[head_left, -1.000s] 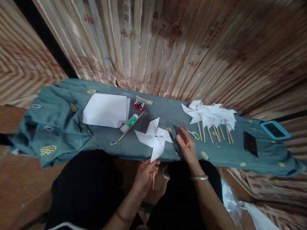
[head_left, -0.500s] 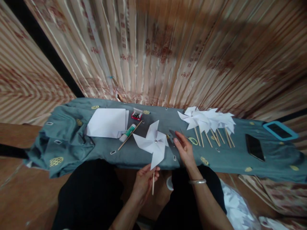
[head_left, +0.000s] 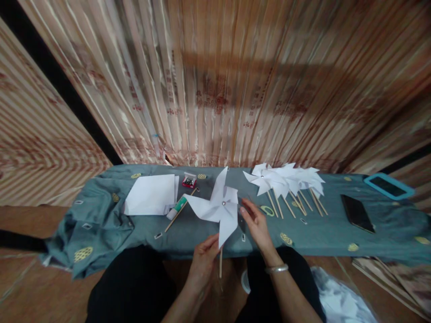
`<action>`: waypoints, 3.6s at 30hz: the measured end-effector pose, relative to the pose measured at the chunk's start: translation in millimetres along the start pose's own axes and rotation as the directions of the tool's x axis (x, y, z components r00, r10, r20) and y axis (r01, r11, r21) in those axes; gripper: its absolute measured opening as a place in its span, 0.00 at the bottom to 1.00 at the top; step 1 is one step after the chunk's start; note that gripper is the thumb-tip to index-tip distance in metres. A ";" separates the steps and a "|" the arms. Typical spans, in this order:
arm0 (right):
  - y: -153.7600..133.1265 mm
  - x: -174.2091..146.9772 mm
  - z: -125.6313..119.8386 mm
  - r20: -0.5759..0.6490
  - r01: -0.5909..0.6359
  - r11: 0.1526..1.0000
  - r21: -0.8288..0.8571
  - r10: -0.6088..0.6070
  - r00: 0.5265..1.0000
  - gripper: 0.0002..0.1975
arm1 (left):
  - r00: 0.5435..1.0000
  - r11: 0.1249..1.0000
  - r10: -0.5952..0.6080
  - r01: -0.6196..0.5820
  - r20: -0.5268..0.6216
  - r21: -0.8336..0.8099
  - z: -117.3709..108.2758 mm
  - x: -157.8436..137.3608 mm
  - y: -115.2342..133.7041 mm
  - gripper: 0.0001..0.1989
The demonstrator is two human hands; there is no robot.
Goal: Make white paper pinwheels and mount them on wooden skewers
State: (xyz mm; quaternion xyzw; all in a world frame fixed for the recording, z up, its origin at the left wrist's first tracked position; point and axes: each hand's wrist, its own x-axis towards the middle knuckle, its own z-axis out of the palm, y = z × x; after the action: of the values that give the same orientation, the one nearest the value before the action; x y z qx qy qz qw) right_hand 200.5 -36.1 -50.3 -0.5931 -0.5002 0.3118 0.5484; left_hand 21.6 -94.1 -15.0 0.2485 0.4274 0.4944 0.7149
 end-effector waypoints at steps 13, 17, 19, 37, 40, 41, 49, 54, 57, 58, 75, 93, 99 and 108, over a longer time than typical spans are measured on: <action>-4.0 1.6 21.8 0.207 -0.169 0.960 0.222 0.123 0.971 0.23 | 0.981 0.982 0.171 -0.177 0.090 0.068 24.7 58.5 50.6 0.16; -15.6 -10.1 32.0 0.395 -0.253 0.926 0.279 0.130 0.910 0.24 | 0.985 0.983 0.170 -0.171 0.025 0.065 18.5 76.4 55.4 0.16; -19.3 -14.7 37.1 0.480 -0.300 0.902 0.309 0.125 0.868 0.20 | 0.986 0.984 0.165 -0.165 0.000 0.072 12.1 80.7 53.7 0.16; -11.9 -19.5 52.2 0.537 -0.370 0.860 0.352 0.139 0.832 0.14 | 0.996 0.977 0.081 -0.073 -0.033 0.199 -1.9 76.4 46.8 0.19; -13.8 -13.8 44.0 0.521 -0.325 0.888 0.327 0.118 0.846 0.13 | 0.996 0.976 0.076 -0.066 -0.040 0.209 -4.5 75.4 46.8 0.19; -14.3 -9.8 39.0 0.486 -0.310 0.893 0.327 0.123 0.865 0.14 | 0.997 0.976 0.074 -0.064 -0.037 0.209 -5.3 75.6 46.8 0.19; -5.8 35.4 -10.1 -0.055 -0.140 0.868 0.476 0.188 0.981 0.17 | 0.993 0.949 -0.087 0.059 0.078 0.310 -6.2 69.2 40.9 0.20; -5.7 43.5 -12.2 -0.132 -0.050 0.851 0.523 0.138 0.982 0.23 | 0.971 0.930 -0.181 0.117 0.157 0.349 -3.8 63.9 31.7 0.19; -6.9 42.9 -10.0 -0.099 -0.083 0.840 0.536 0.161 0.982 0.22 | 0.964 0.918 -0.181 0.094 0.197 0.384 -3.9 64.1 28.7 0.17; -7.5 42.3 -9.5 -0.089 -0.100 0.839 0.535 0.173 0.981 0.22 | 0.964 0.917 -0.169 0.078 0.205 0.392 -4.0 64.5 28.4 0.15; -30.6 5.2 6.5 0.417 -0.449 0.758 0.473 0.256 0.872 0.19 | 0.991 0.908 0.042 -0.092 0.129 0.410 -7.6 73.6 36.2 0.13; -26.0 26.1 -5.4 0.027 -0.227 0.816 0.532 0.252 0.967 0.21 | 0.996 0.900 0.017 -0.056 0.093 0.432 -5.8 72.8 36.1 0.13; -38.7 -5.6 13.2 0.413 -0.447 0.753 0.483 0.254 0.875 0.19 | 0.995 0.899 0.075 -0.093 0.060 0.429 -8.1 76.9 37.9 0.15; -25.2 9.8 -19.7 0.188 -0.340 0.865 0.370 0.289 0.939 0.18 | 0.994 0.909 0.048 -0.085 0.102 0.409 -6.0 74.0 38.7 0.15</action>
State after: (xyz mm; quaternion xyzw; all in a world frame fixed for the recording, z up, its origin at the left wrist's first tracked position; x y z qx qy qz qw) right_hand 215.2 -36.2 -20.3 -0.5223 -0.3566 0.5288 0.5661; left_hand 8.1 -11.5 -15.0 0.4302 0.4810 0.4054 0.6475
